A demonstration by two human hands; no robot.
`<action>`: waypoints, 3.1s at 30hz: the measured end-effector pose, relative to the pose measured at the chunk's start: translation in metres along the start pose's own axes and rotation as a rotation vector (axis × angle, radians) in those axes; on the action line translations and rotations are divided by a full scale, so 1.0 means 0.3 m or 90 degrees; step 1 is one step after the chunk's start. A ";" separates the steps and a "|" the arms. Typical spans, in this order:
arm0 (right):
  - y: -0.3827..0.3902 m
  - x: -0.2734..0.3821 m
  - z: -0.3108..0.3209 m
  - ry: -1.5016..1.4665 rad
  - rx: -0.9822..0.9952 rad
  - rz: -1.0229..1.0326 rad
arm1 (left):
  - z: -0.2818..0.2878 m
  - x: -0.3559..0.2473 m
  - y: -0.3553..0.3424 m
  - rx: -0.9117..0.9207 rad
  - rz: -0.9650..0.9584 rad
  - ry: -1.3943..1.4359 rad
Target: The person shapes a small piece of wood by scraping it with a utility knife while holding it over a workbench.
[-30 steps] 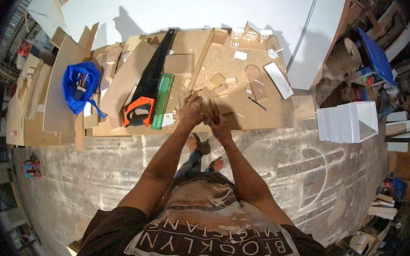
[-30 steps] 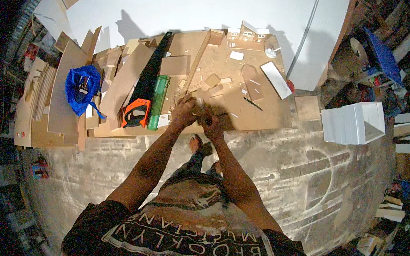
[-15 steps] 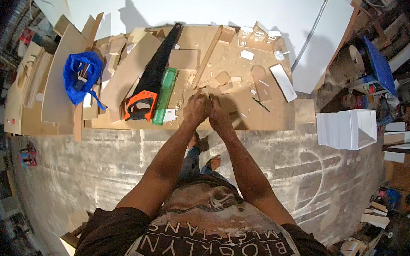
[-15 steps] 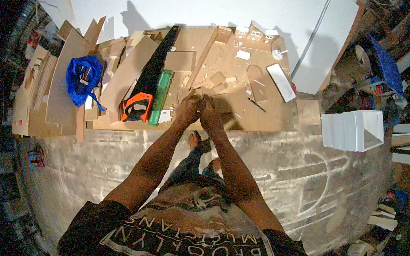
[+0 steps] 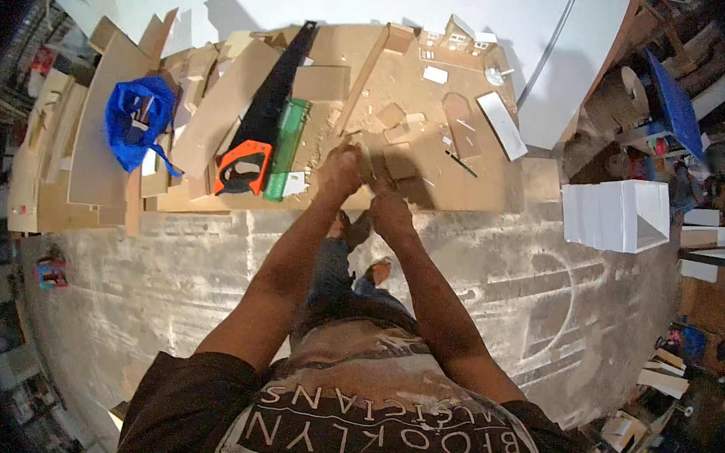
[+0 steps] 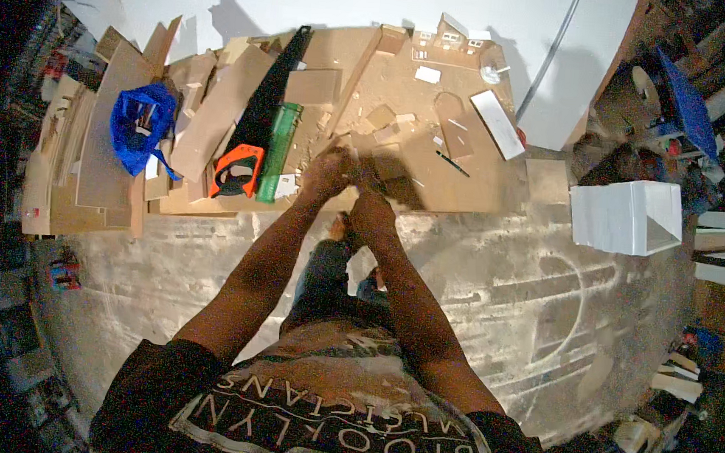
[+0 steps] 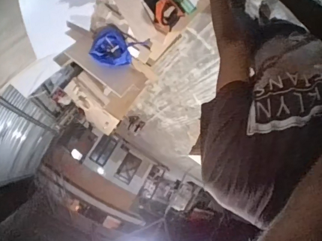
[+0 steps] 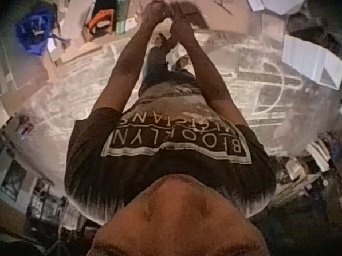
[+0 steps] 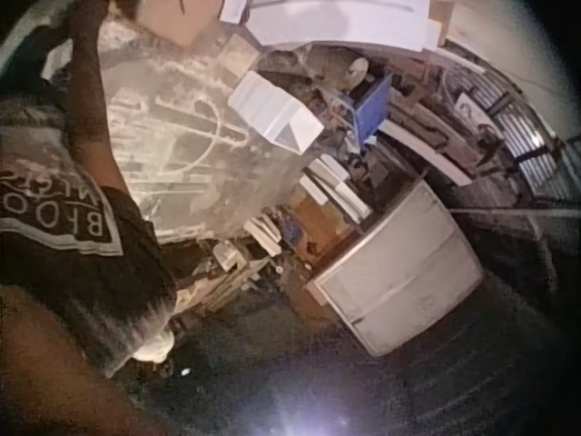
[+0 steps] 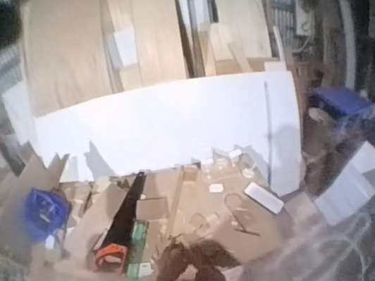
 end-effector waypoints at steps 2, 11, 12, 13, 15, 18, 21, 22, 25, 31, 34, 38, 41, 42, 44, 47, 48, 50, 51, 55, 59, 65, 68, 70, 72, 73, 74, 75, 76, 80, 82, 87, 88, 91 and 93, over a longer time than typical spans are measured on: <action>0.004 -0.044 -0.027 0.042 0.029 -0.003 | 0.035 -0.051 -0.004 -0.009 0.045 0.034; -0.049 -0.072 0.033 0.044 -0.080 -0.020 | 0.090 -0.092 0.013 0.019 0.052 0.041; -0.083 -0.071 0.051 0.050 -0.083 -0.020 | 0.109 -0.109 0.012 0.006 0.049 0.042; -0.099 0.035 0.123 0.022 -0.178 0.102 | 0.108 -0.085 0.017 -0.013 0.027 0.044; -0.117 0.103 0.174 -0.004 -0.274 0.215 | 0.077 -0.074 0.012 -0.003 0.036 0.024; -0.183 0.065 0.140 0.057 -0.284 0.145 | 0.096 -0.093 -0.009 -0.005 0.058 0.014; -0.146 0.100 0.129 0.044 -0.349 0.240 | 0.127 -0.105 0.018 0.007 0.107 0.042; -0.161 0.098 0.100 0.085 -0.324 0.249 | 0.136 -0.110 0.022 0.021 0.124 0.054; -0.187 0.079 0.067 0.110 -0.273 0.248 | 0.102 -0.103 0.017 0.032 0.097 0.049; -0.115 -0.013 -0.007 0.035 -0.010 -0.007 | 0.015 -0.063 -0.013 0.065 0.053 -0.020; -0.059 0.003 -0.062 0.108 0.048 -0.030 | -0.048 0.067 -0.013 0.013 0.042 -0.006; 0.006 -0.028 -0.035 0.127 0.099 -0.018 | 0.029 -0.048 -0.001 0.093 0.121 0.041; 0.053 -0.066 -0.045 0.099 0.051 -0.028 | 0.073 -0.081 0.010 0.095 0.133 0.023; 0.059 -0.093 -0.055 0.120 0.071 -0.039 | 0.079 -0.098 0.020 0.094 0.133 0.027; 0.013 -0.092 -0.035 0.102 0.014 0.034 | 0.106 -0.098 0.021 0.092 0.154 0.022; -0.084 -0.045 0.067 0.042 -0.055 0.004 | 0.086 -0.081 0.016 0.094 0.139 0.013; -0.133 -0.015 0.069 0.043 -0.051 0.012 | 0.080 -0.056 0.020 0.088 0.147 0.013; -0.170 0.094 0.135 -0.014 -0.173 0.188 | 0.082 -0.053 0.014 0.080 0.136 0.000; -0.190 0.109 0.131 -0.014 -0.172 0.191 | 0.083 -0.047 0.009 0.077 0.139 0.000; -0.257 0.008 0.000 0.176 -0.148 0.209 | 0.128 -0.148 -0.003 0.071 0.140 0.091; -0.245 0.044 -0.017 0.161 -0.172 0.181 | 0.103 -0.089 0.020 0.090 0.147 0.006; -0.112 0.007 -0.038 0.093 0.075 -0.025 | 0.077 -0.067 0.021 0.133 0.174 0.016; -0.026 -0.049 -0.062 0.107 0.089 -0.055 | 0.092 -0.105 0.004 0.128 0.167 0.052; 0.001 -0.078 -0.087 0.124 0.124 -0.056 | 0.098 -0.119 -0.005 0.125 0.149 0.044; 0.064 -0.036 -0.037 0.108 0.096 -0.066 | 0.078 -0.088 0.002 0.117 0.151 0.044; 0.085 -0.016 -0.004 0.092 0.068 -0.078 | 0.061 -0.063 0.003 0.107 0.132 0.011; 0.073 -0.037 -0.026 0.093 0.066 -0.078 | 0.039 -0.042 0.000 0.099 0.109 -0.022; 0.028 -0.074 -0.078 0.133 0.079 -0.045 | 0.004 -0.003 -0.003 0.093 0.106 -0.022; -0.016 -0.081 -0.080 0.176 0.085 -0.008 | -0.018 0.016 -0.011 0.067 0.076 -0.023; -0.148 -0.067 0.057 0.058 -0.117 0.051 | 0.050 -0.121 -0.009 0.172 0.130 -0.006; -0.222 0.045 0.078 0.047 -0.150 0.161 | 0.090 -0.110 0.009 0.110 0.146 0.008; -0.250 0.062 0.062 0.116 -0.193 0.194 | 0.126 -0.121 0.019 0.057 0.144 0.043; -0.244 0.082 0.059 0.144 -0.205 0.225 | 0.121 -0.112 0.020 0.057 0.146 0.044; -0.235 0.102 0.055 0.157 -0.193 0.224 | 0.100 -0.103 0.018 0.065 0.122 0.008; -0.200 0.118 0.059 0.084 -0.114 0.121 | 0.114 -0.070 0.037 0.036 0.132 0.024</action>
Point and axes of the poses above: each hand's wrist, its own y-axis away from the middle knuckle, its own z-axis out of the back of the hand, x = y × z, the point moved 10 cm from there along -y, towards the middle knuckle, and after that the axes turned 7 degrees about y, right-handed, at the moved point
